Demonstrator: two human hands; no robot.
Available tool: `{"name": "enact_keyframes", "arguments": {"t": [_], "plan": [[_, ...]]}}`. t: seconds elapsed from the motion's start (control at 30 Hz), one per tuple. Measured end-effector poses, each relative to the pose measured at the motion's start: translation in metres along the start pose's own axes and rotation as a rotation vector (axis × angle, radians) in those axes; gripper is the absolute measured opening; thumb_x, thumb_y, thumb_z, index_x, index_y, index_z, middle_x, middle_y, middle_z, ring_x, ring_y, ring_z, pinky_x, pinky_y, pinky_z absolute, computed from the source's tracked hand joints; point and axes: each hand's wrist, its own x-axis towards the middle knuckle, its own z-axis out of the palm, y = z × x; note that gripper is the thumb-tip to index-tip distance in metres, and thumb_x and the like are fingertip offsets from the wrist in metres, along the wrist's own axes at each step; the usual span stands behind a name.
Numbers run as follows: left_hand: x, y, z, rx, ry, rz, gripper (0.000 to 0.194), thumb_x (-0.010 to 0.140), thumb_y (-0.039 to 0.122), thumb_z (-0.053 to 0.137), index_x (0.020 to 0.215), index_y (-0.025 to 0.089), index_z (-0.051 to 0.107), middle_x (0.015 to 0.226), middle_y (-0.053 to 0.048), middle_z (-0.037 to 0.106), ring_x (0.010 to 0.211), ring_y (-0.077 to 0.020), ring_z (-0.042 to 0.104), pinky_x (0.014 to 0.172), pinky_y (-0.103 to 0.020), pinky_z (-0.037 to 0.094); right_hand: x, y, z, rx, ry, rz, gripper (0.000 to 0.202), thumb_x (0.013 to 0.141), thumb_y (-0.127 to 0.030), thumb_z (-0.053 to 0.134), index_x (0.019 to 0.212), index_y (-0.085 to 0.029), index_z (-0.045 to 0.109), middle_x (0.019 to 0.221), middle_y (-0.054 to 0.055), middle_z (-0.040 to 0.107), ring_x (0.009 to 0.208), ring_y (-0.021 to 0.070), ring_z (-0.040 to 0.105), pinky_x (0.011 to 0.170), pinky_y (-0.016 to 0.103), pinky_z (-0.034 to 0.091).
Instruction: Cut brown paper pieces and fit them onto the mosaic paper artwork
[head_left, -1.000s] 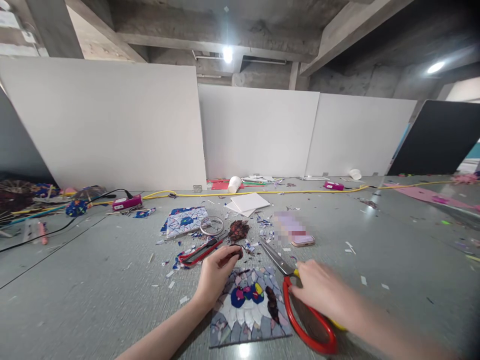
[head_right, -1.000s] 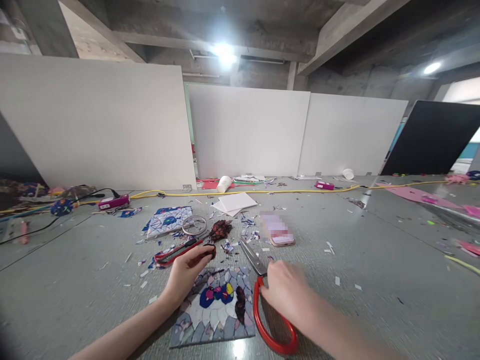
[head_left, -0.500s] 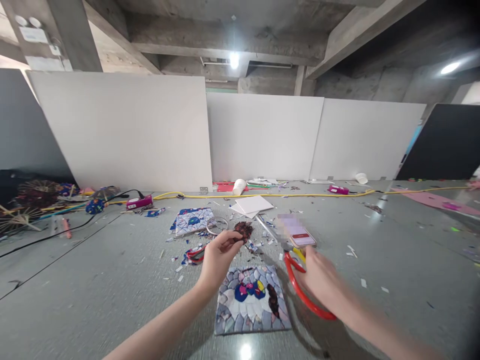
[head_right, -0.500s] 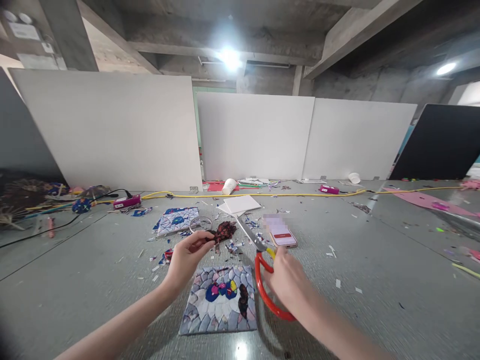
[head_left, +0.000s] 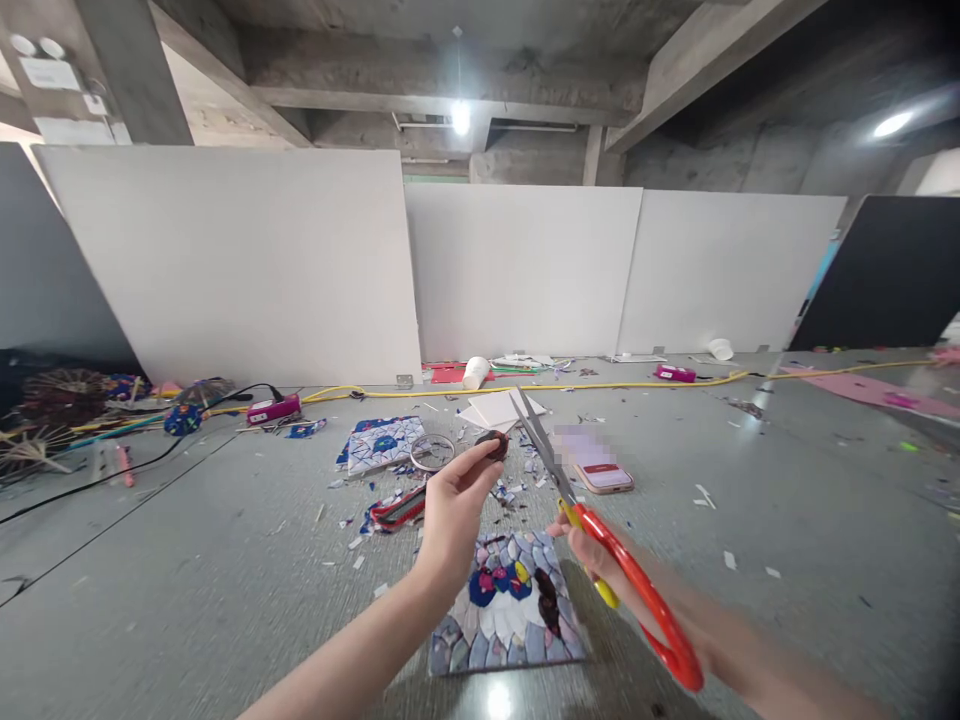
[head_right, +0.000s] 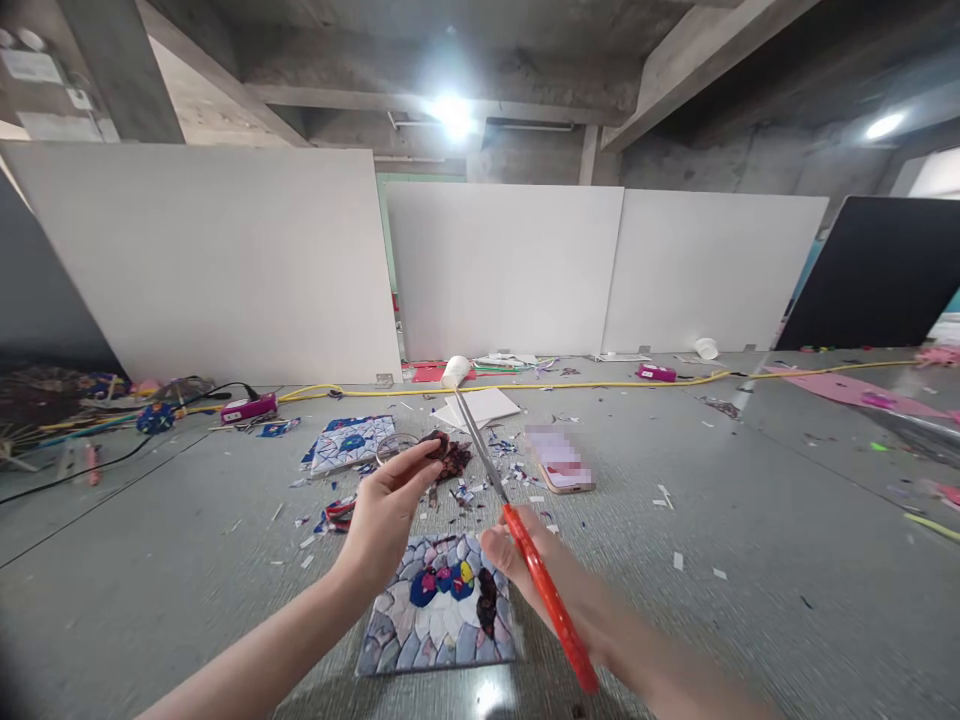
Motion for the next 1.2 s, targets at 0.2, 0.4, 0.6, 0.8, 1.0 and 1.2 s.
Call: {"name": "enact_keyframes", "arguments": {"t": [0.2, 0.4, 0.6, 0.8, 1.0, 1.2], "plan": [[-0.006, -0.003, 0.003, 0.008, -0.051, -0.021, 0.030, 0.068, 0.023, 0.061, 0.097, 0.019, 0.065, 0.102, -0.006, 0.066, 0.094, -0.0197, 0.059, 0.086, -0.033, 0.044, 0.003, 0.007, 0.006, -0.017, -0.100, 0.059, 0.050, 0.076, -0.066, 0.033, 0.086, -0.021, 0.050, 0.088, 0.005, 0.054, 0.084, 0.0205, 0.049, 0.075, 0.035, 0.040], [-0.008, -0.008, 0.002, 0.112, -0.062, 0.003, 0.029, 0.068, 0.018, 0.057, 0.095, 0.020, 0.067, 0.107, -0.005, 0.062, 0.107, -0.0210, 0.052, 0.095, -0.034, 0.035, 0.002, 0.006, 0.009, -0.032, -0.112, 0.041, 0.049, 0.075, -0.066, 0.034, 0.080, -0.020, 0.049, 0.082, 0.003, 0.052, 0.076, 0.0186, 0.047, 0.070, 0.034, 0.039], [-0.008, -0.008, 0.003, 0.014, -0.073, 0.021, 0.036, 0.065, 0.013, 0.055, 0.098, 0.022, 0.065, 0.120, -0.003, 0.052, 0.108, -0.0189, 0.051, 0.096, -0.030, 0.037, 0.001, 0.006, 0.009, 0.025, -0.093, 0.069, 0.058, 0.070, -0.072, 0.034, 0.083, -0.019, 0.054, 0.083, 0.005, 0.054, 0.073, 0.0175, 0.047, 0.068, 0.033, 0.039], [-0.010, -0.010, 0.005, -0.049, -0.071, -0.056, 0.045, 0.063, 0.012, 0.056, 0.107, 0.021, 0.059, 0.127, -0.005, 0.048, 0.113, -0.0207, 0.048, 0.099, -0.032, 0.034, -0.003, -0.004, 0.008, -0.023, -0.132, 0.104, 0.063, 0.068, -0.076, 0.029, 0.084, -0.020, 0.053, 0.075, 0.002, 0.051, 0.069, 0.0161, 0.046, 0.063, 0.031, 0.038], [-0.013, -0.010, 0.007, -0.144, -0.105, -0.100, 0.051, 0.063, 0.013, 0.059, 0.113, 0.021, 0.055, 0.131, -0.007, 0.044, 0.117, -0.0225, 0.043, 0.100, -0.034, 0.033, -0.001, -0.004, 0.009, -0.076, -0.106, 0.057, 0.057, 0.070, -0.074, 0.030, 0.075, -0.020, 0.050, 0.077, 0.003, 0.054, 0.071, 0.0179, 0.049, 0.065, 0.032, 0.039], [-0.014, -0.009, 0.008, -0.191, -0.125, -0.136, 0.054, 0.062, 0.011, 0.058, 0.115, 0.021, 0.053, 0.131, -0.006, 0.044, 0.120, -0.0213, 0.039, 0.102, -0.033, 0.028, -0.001, -0.006, 0.009, -0.122, -0.113, 0.039, 0.059, 0.071, -0.074, 0.022, 0.066, -0.020, 0.045, 0.066, 0.001, 0.047, 0.062, 0.0145, 0.043, 0.058, 0.028, 0.036]]}}
